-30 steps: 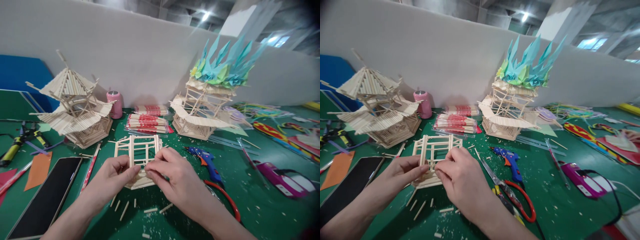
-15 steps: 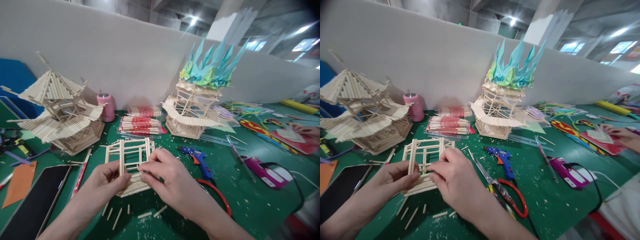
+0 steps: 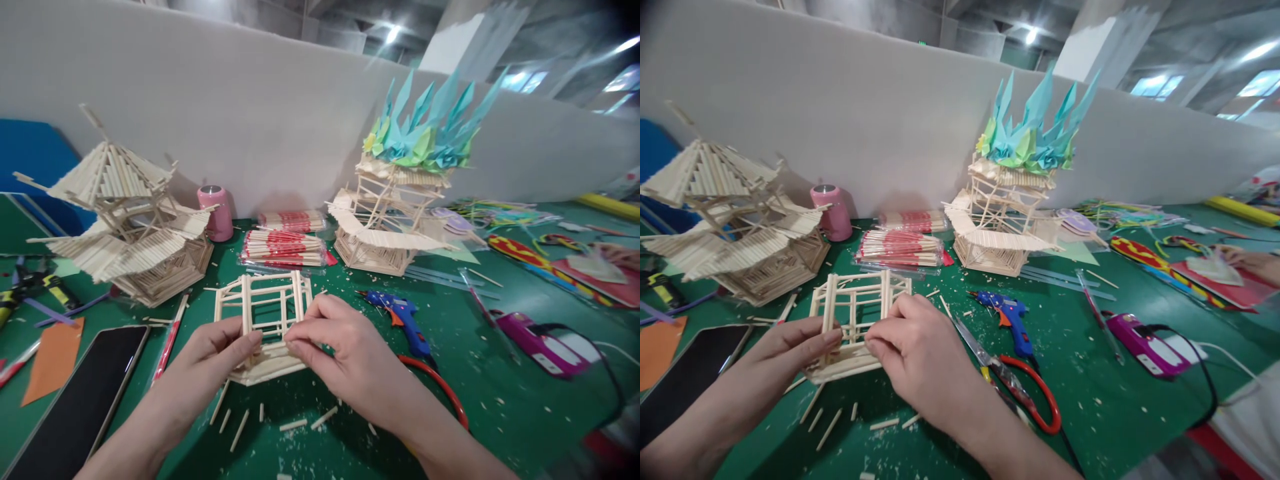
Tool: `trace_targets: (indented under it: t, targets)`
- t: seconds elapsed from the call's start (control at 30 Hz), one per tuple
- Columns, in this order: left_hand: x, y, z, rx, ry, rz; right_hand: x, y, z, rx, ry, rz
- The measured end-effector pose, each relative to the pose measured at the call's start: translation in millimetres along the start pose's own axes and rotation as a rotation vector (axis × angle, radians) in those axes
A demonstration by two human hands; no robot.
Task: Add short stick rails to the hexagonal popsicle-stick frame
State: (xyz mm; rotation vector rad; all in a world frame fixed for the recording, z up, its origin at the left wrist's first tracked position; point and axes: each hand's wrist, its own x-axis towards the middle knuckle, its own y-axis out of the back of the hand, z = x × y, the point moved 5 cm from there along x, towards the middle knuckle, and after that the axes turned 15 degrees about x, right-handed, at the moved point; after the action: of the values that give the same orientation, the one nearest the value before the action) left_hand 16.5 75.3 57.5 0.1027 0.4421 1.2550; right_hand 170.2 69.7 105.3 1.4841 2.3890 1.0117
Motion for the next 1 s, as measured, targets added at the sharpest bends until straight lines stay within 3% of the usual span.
trace_targets:
  t: [0.23,0.43,0.5,0.57,0.63,0.67,0.73,0.8,1.0]
  targets:
    - [0,0.7,-5,0.024,0.022,0.008,2,1,0,0.006,-0.017,0.019]
    - [-4,7.9,-4,0.178,-0.024,0.137,1,1,-1,0.011,-0.039,0.014]
    - [-8,12.8,2,0.300,-0.086,0.232,0,1,-1,0.012,-0.047,0.015]
    - [-17,20.9,13,0.477,-0.200,0.432,0,1,-1,0.013,-0.048,0.019]
    - [-26,23.0,30,0.676,-0.398,0.585,0,1,-1,0.010,-0.042,0.017]
    - [-30,20.3,37,0.767,-0.512,0.594,1,1,-1,0.007,-0.040,0.015]
    - [-32,9.9,49,0.932,-0.714,0.494,1,2,-2,0.004,-0.032,0.013]
    - [-30,1.2,56,1.076,-0.811,0.397,1,2,-2,0.002,-0.030,0.015]
    - [-17,-12.6,60,1.220,-0.847,0.226,-1,1,-2,-0.002,-0.031,0.024]
